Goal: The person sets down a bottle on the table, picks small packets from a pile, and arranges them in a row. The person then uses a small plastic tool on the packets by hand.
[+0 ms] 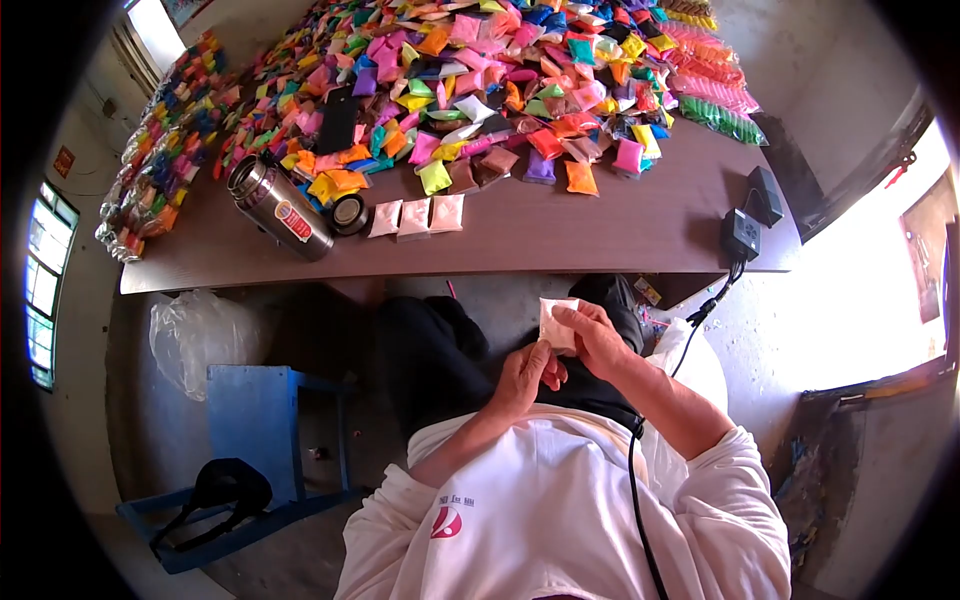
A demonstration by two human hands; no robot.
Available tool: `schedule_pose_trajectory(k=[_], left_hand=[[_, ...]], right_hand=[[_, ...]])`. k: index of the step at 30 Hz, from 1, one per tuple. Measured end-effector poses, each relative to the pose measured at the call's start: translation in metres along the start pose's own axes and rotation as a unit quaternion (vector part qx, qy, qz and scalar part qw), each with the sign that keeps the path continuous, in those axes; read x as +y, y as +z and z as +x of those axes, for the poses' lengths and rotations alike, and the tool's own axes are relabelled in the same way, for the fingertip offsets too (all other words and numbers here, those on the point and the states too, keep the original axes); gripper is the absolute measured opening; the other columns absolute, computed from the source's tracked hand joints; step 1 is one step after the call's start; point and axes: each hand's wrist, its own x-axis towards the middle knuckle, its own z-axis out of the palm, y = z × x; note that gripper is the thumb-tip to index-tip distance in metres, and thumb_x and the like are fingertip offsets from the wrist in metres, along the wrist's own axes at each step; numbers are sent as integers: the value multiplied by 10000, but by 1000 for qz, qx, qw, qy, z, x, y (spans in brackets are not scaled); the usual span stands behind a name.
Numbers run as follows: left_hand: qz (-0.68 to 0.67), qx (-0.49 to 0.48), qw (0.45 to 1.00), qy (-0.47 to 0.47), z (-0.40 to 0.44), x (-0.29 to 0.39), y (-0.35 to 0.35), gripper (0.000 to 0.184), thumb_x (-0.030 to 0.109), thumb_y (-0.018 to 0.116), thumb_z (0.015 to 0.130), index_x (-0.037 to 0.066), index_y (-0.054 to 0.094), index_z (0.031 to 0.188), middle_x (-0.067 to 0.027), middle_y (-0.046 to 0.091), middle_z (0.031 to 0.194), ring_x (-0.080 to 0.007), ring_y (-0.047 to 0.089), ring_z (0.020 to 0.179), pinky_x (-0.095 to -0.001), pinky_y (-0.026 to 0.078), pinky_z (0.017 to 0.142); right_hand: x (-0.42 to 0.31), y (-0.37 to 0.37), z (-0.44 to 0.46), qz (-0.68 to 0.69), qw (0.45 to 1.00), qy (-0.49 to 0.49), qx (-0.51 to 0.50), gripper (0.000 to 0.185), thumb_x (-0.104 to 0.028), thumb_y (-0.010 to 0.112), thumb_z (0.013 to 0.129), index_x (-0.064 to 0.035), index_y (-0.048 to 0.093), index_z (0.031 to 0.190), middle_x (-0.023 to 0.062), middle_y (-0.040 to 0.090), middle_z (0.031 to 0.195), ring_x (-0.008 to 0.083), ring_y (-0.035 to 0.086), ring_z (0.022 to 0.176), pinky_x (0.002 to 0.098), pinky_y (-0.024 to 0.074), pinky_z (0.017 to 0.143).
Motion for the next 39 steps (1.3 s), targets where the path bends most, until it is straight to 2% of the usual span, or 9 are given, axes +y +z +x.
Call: schedule_pose_trajectory(k=[9, 11, 14, 20, 23, 30, 33, 35, 39], left_hand=[[-9, -35, 999, 5, 1, 0, -1, 521, 484, 357, 970, 41, 602, 845, -63, 607, 704, -106, 575, 619, -227, 492, 607], [-82, 16, 996, 3, 0, 5, 4, 477, 432, 371, 985, 37, 504, 755, -72, 591, 704, -78, 528, 577, -193, 442, 541], [-85, 26, 996, -5, 1, 0, -3, 482, 440, 375, 982, 36, 506, 754, -83, 597, 709, -86, 542, 581, -195, 453, 545], [-67, 6, 998, 12, 1, -8, -5, 474, 444, 384, 978, 44, 512, 756, -88, 598, 709, -98, 541, 559, -202, 458, 542], [-72, 10, 997, -19, 1, -11, -9, 538, 500, 358, 964, 32, 603, 859, -75, 617, 723, -115, 582, 611, -233, 497, 602], [-65, -26, 996, -61, 0, -12, -9, 519, 499, 369, 961, 39, 605, 914, -82, 606, 725, -115, 579, 618, -228, 497, 611], [-70, -31, 996, -50, -1, -12, -8, 515, 502, 373, 958, 41, 599, 936, -81, 600, 723, -115, 567, 605, -228, 492, 603], [-107, -38, 991, -71, 1, -9, -7, 520, 515, 377, 951, 42, 594, 953, -83, 596, 734, -116, 567, 622, -228, 490, 608], [-142, -78, 982, -96, 0, -12, -10, 511, 519, 384, 947, 49, 584, 934, -85, 597, 753, -117, 567, 647, -230, 486, 618]], right_hand=[[3, -5, 1, -67, 997, 41, -29, 275, -279, 552, 923, -50, 592, 775, 40, 589, 680, 141, 556, 562, 258, 408, 471], [4, -12, 0, -44, 997, 59, -28, 283, -291, 522, 939, -66, 575, 775, 36, 577, 667, 141, 560, 550, 240, 392, 446], [5, -17, -4, -103, 990, 81, -45, 330, -294, 500, 954, -43, 604, 768, 6, 527, 628, 87, 432, 518, 228, 330, 463], [6, -15, -2, -162, 984, 10, -70, 274, -257, 516, 946, -48, 605, 794, -13, 526, 636, 56, 428, 525, 216, 327, 456], [5, -7, -2, -149, 988, 7, -43, 264, -261, 546, 927, -53, 617, 781, -25, 516, 612, 56, 426, 512, 211, 337, 460], [13, -8, 1, -200, 979, 12, -26, 205, -256, 597, 875, -59, 614, 823, -32, 545, 652, 56, 454, 543, 205, 354, 479], [9, -10, 2, -185, 981, 0, -66, 172, -218, 566, 872, -55, 594, 829, -19, 551, 678, 61, 453, 545, 209, 337, 462], [0, -4, -2, -64, 995, 70, -43, 174, -202, 528, 877, -50, 592, 823, -5, 548, 688, 68, 449, 541, 213, 323, 450], [6, -16, 4, -127, 988, 67, -52, 231, -242, 493, 892, -34, 594, 901, 22, 563, 723, 89, 459, 546, 216, 318, 444]])
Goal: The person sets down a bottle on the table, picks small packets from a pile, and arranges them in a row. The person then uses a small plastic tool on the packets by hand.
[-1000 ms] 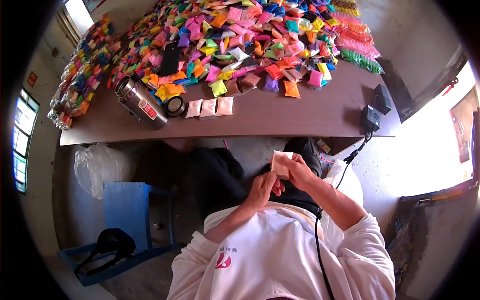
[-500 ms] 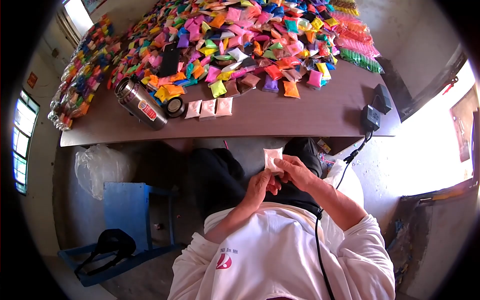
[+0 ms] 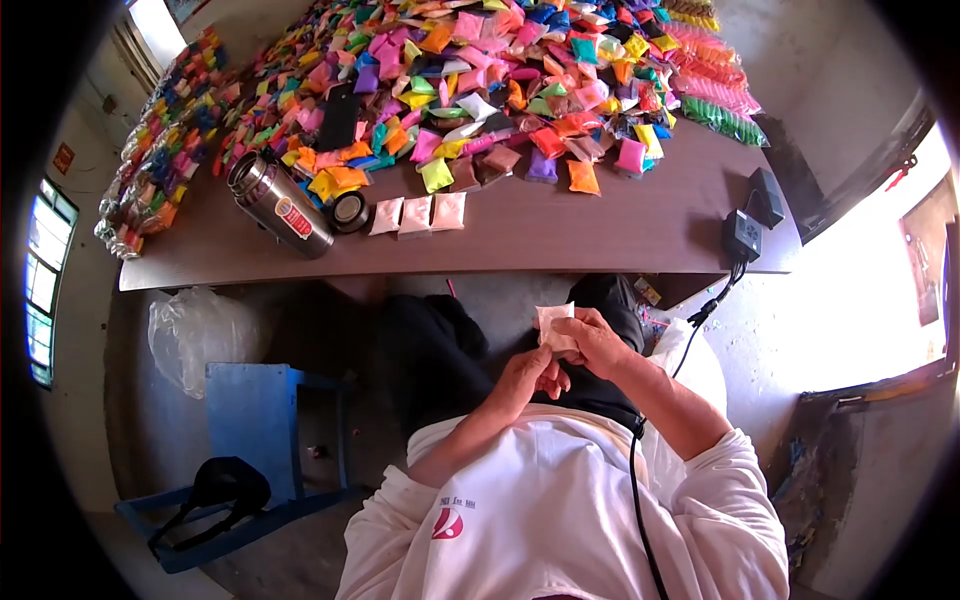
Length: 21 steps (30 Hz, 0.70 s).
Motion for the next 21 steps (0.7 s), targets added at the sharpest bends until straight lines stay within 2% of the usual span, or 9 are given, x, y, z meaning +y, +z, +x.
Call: schedule_pose_trajectory(k=[1, 3, 4, 6, 7, 10, 13, 17, 21], left_hand=[[0, -9, 1000, -6, 0, -1, 0, 503, 515, 384, 949, 52, 580, 920, -85, 596, 755, -119, 565, 658, -230, 481, 620], [-1, -16, 1000, -13, 0, 0, 0, 496, 511, 384, 951, 56, 576, 906, -85, 594, 757, -121, 563, 668, -231, 477, 622], [-9, -14, 1000, -15, 0, 0, 0, 485, 504, 390, 951, 58, 572, 893, -81, 592, 759, -124, 560, 668, -235, 475, 620], [-17, -13, 1000, -18, 0, -2, 0, 474, 496, 397, 952, 61, 569, 881, -77, 590, 762, -127, 557, 669, -239, 472, 619], [-42, -16, 999, -31, 2, -5, -2, 464, 495, 412, 947, 62, 569, 887, -72, 588, 769, -132, 560, 675, -242, 472, 619], [-61, -12, 996, -65, 5, -6, -5, 447, 493, 438, 937, 67, 567, 900, -64, 588, 783, -138, 567, 685, -246, 475, 621], [-55, 15, 995, -78, 5, -6, -5, 448, 504, 446, 929, 73, 567, 913, -58, 592, 791, -139, 573, 690, -250, 479, 628], [-59, 39, 995, -67, 6, -9, -7, 495, 550, 419, 920, 78, 568, 927, -57, 603, 799, -136, 578, 697, -259, 486, 645], [-71, 26, 996, -40, 4, -8, -8, 536, 584, 395, 913, 82, 581, 917, -63, 617, 808, -133, 585, 709, -262, 492, 672]], right_hand=[[3, -3, 0, 0, 1000, 1, 0, 231, -242, 493, 892, -34, 594, 901, 22, 563, 723, 89, 459, 546, 216, 318, 444], [5, -3, 1, 5, 1000, -19, -13, 288, -203, 499, 878, -9, 588, 1072, 89, 651, 929, 103, 534, 606, 215, 353, 459], [2, -2, -1, 5, 1000, -18, -14, 288, -203, 499, 878, -9, 588, 1072, 89, 651, 929, 103, 534, 606, 215, 353, 459], [-9, 0, -7, 138, 987, 8, -79, 315, -115, 486, 849, 11, 554, 1130, 125, 642, 1046, 106, 532, 615, 211, 363, 476], [-14, 2, -10, 138, 987, 8, -78, 315, -115, 486, 849, 11, 554, 1130, 125, 642, 1046, 106, 532, 615, 211, 363, 476], [-19, 1, -12, 210, 971, 61, -95, 363, -58, 477, 820, 21, 526, 1171, 108, 629, 1025, 105, 514, 610, 208, 361, 490], [-12, -7, -12, 123, 985, -3, -122, 260, -60, 534, 852, 0, 557, 1103, 40, 581, 792, 65, 412, 527, 214, 294, 453], [-13, -5, -14, 64, 996, -14, -68, 109, -95, 591, 881, -26, 564, 961, 4, 543, 715, 34, 352, 474, 194, 226, 405], [-8, -7, -13, 3, 999, -28, -31, 110, -134, 610, 879, -47, 560, 924, -8, 523, 694, 23, 360, 493, 192, 241, 415]])
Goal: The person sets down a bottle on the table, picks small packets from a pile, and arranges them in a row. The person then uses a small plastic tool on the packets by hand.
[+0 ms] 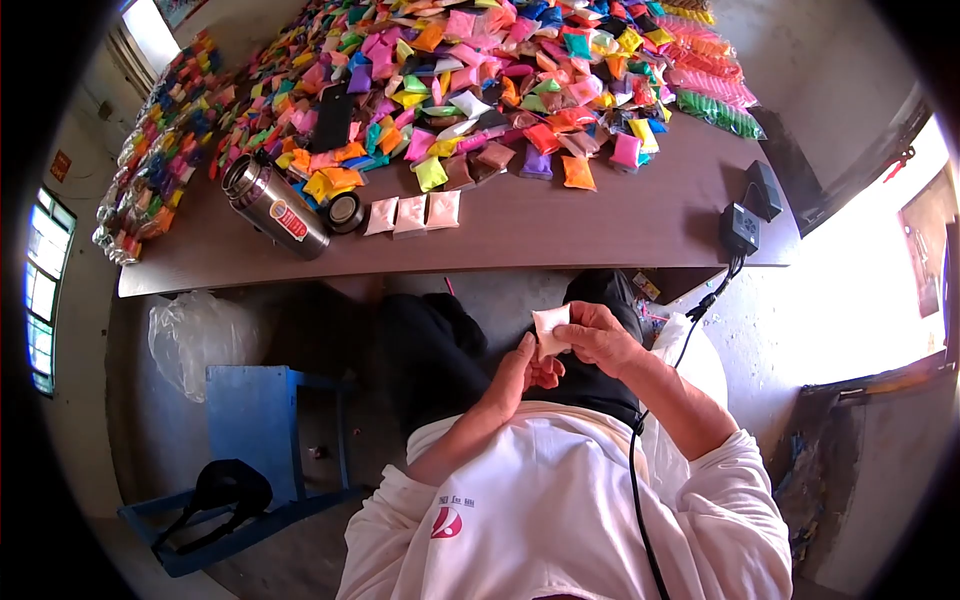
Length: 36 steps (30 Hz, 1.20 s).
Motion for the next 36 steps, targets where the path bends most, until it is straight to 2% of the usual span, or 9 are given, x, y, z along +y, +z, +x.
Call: schedule_pose_trajectory(k=[6, 9, 11, 15, 19, 22, 29, 31, 36], left_hand=[[205, 15, 970, 126, -5, 8, 8, 558, 580, 395, 918, 72, 618, 863, -71, 630, 791, -121, 594, 727, -260, 497, 725], [190, -1, 971, 146, -6, 5, 11, 526, 542, 419, 928, 60, 625, 876, -72, 627, 777, -114, 592, 723, -261, 499, 721], [224, 23, 960, 167, -10, 11, 23, 505, 432, 407, 978, 13, 564, 745, -32, 544, 707, -94, 484, 664, -236, 404, 638], [230, 28, 961, 150, -11, 13, 24, 494, 426, 418, 977, 9, 563, 755, -18, 522, 693, -92, 469, 657, -239, 392, 630], [213, 43, 963, 161, -11, 13, 24, 503, 453, 425, 966, 7, 577, 792, -19, 538, 700, -81, 477, 649, -224, 410, 625], [204, 43, 966, 153, -7, 8, 12, 521, 512, 425, 940, 31, 602, 846, -37, 581, 731, -90, 536, 671, -222, 456, 646], [158, -2, 982, 104, -6, 11, 9, 611, 608, 392, 907, 37, 610, 913, -73, 614, 780, -118, 593, 705, -239, 501, 675], [132, -13, 987, 89, -5, 10, 7, 603, 599, 399, 909, 32, 605, 910, -81, 614, 793, -121, 593, 708, -245, 503, 683], [142, -14, 989, 31, -5, 8, 10, 590, 587, 421, 897, 20, 586, 890, -93, 610, 816, -139, 598, 724, -261, 507, 713]], right_hand=[[-1, 5, 1, -217, 971, -73, 65, 205, -226, 649, 860, -62, 544, 927, -19, 519, 701, 23, 393, 524, 178, 285, 439], [-10, 12, -4, -142, 988, -33, 51, 251, -266, 657, 858, -52, 546, 926, -12, 541, 715, 39, 443, 541, 183, 319, 446], [-14, 15, -6, -137, 989, 20, 50, 274, -292, 648, 869, -41, 554, 926, 0, 568, 730, 60, 503, 572, 191, 352, 456], [2, 9, -2, -123, 990, -73, 5, 252, -263, 614, 896, -26, 563, 965, 28, 610, 746, 81, 565, 615, 207, 391, 475], [-3, 12, -4, -110, 990, -91, -1, 262, -268, 581, 911, -13, 569, 969, 44, 632, 781, 101, 585, 633, 215, 414, 500], [11, -6, 4, 45, 998, 7, -39, 325, -228, 483, 914, 38, 567, 1080, 90, 644, 856, 154, 605, 680, 233, 441, 546], [2, 2, 2, 68, 995, -11, -67, 403, -207, 442, 888, 65, 531, 1173, 124, 649, 1007, 185, 624, 766, 248, 456, 602], [-10, 6, -1, 202, 959, 51, -191, 401, -171, 453, 864, 70, 524, 1178, 140, 640, 1061, 205, 629, 803, 255, 461, 610], [0, 4, -1, 127, 987, 19, -96, 339, -213, 661, 857, -13, 570, 1115, 62, 609, 821, 86, 524, 624, 207, 367, 484]])
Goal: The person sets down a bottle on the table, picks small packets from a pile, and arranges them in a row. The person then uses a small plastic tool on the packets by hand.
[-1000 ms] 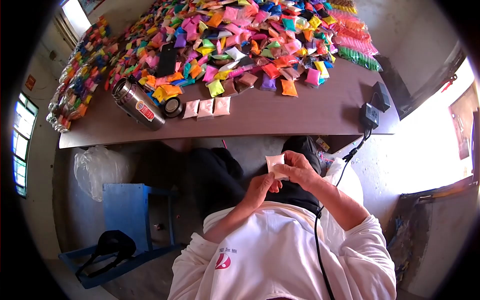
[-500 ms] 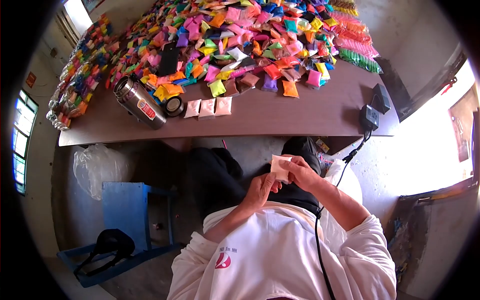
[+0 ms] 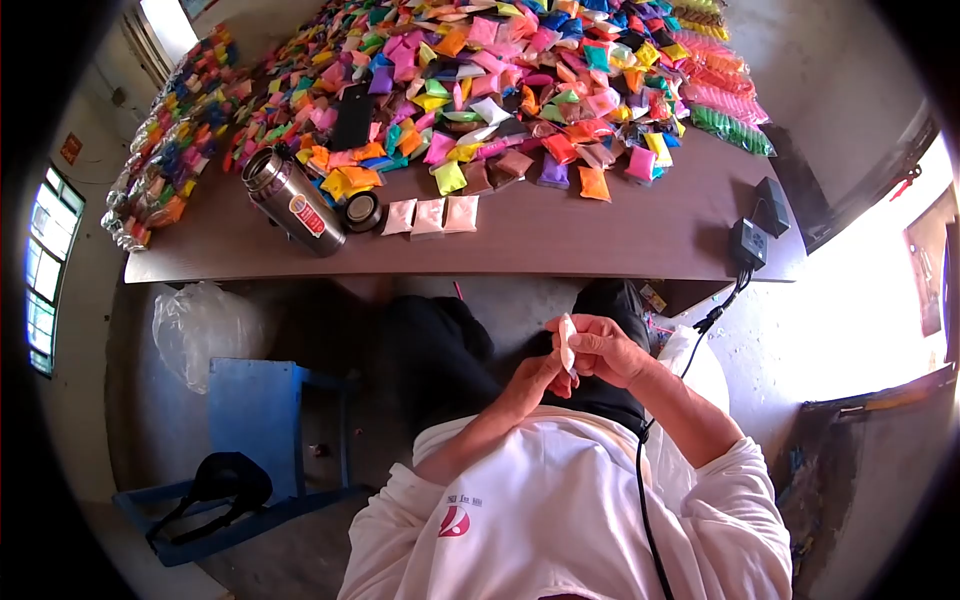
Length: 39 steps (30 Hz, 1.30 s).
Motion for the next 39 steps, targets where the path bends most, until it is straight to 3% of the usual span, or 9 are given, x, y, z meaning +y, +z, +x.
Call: schedule_pose_trajectory(k=[5, 7, 11, 13, 23, 25, 27, 34, 39], left_hand=[[-50, 32, 998, -9, 0, -8, -8, 636, 637, 394, 883, 32, 585, 923, -88, 610, 830, -143, 599, 729, -261, 506, 718], [-79, 38, 996, 2, -1, -4, -6, 657, 659, 382, 877, 37, 586, 938, -89, 612, 832, -141, 599, 730, -259, 505, 725], [24, 24, 998, 44, 1, -5, -1, 650, 649, 382, 885, 45, 598, 989, -76, 618, 802, -128, 596, 720, -254, 503, 707], [84, 30, 994, 62, 2, -8, -2, 636, 633, 389, 892, 44, 603, 998, -71, 618, 792, -122, 594, 717, -253, 502, 698], [57, 36, 993, 97, 1, -12, -1, 567, 556, 410, 925, 38, 629, 992, -74, 638, 836, -111, 603, 733, -234, 510, 692], [48, 57, 993, 93, 0, -11, -1, 576, 565, 399, 925, 43, 633, 999, -72, 639, 843, -110, 604, 736, -228, 511, 691], [24, 72, 992, 98, -2, -6, 1, 525, 474, 424, 958, -11, 624, 967, -42, 613, 805, -80, 536, 708, -223, 467, 656], [53, 39, 993, 94, -5, 8, 3, 558, 500, 423, 947, -11, 631, 1033, -59, 652, 914, -82, 545, 768, -222, 469, 663], [49, 9, 996, 73, 2, -12, -3, 543, 547, 423, 925, 35, 600, 896, -73, 623, 798, -101, 587, 693, -218, 505, 664]], right_hand=[[-2, -2, 1, -137, 984, -35, 112, 208, -214, 682, 856, -46, 580, 926, 8, 591, 738, 28, 441, 523, 188, 312, 433], [1, -3, 0, -216, 968, -66, 110, 231, -182, 682, 853, 6, 587, 947, 32, 608, 756, 86, 538, 610, 240, 445, 543], [15, -4, 4, -295, 944, -77, 130, 220, -183, 675, 859, 12, 590, 916, 35, 621, 776, 104, 583, 674, 262, 488, 609], [13, 1, 3, -327, 931, -100, 125, 226, -252, 627, 898, -32, 586, 865, -4, 593, 734, 62, 538, 633, 216, 430, 535], [6, -2, 0, -218, 968, -75, 102, 246, -284, 566, 926, -43, 587, 880, 12, 599, 746, 68, 527, 607, 194, 378, 493], [4, -7, -1, -147, 987, -12, 62, 220, -240, 585, 903, -20, 587, 910, 26, 600, 761, 83, 534, 645, 211, 408, 531], [9, -3, 0, -221, 971, -23, 86, 176, -203, 590, 879, -27, 594, 896, 7, 594, 725, 76, 512, 604, 203, 379, 511], [6, 6, 2, -256, 962, -30, 91, 168, -195, 600, 861, -32, 608, 903, 1, 597, 730, 69, 517, 610, 209, 385, 515], [-1, 7, 5, -274, 951, -42, 134, 156, -172, 609, 855, -17, 607, 873, -5, 587, 709, 73, 529, 622, 223, 406, 528]])
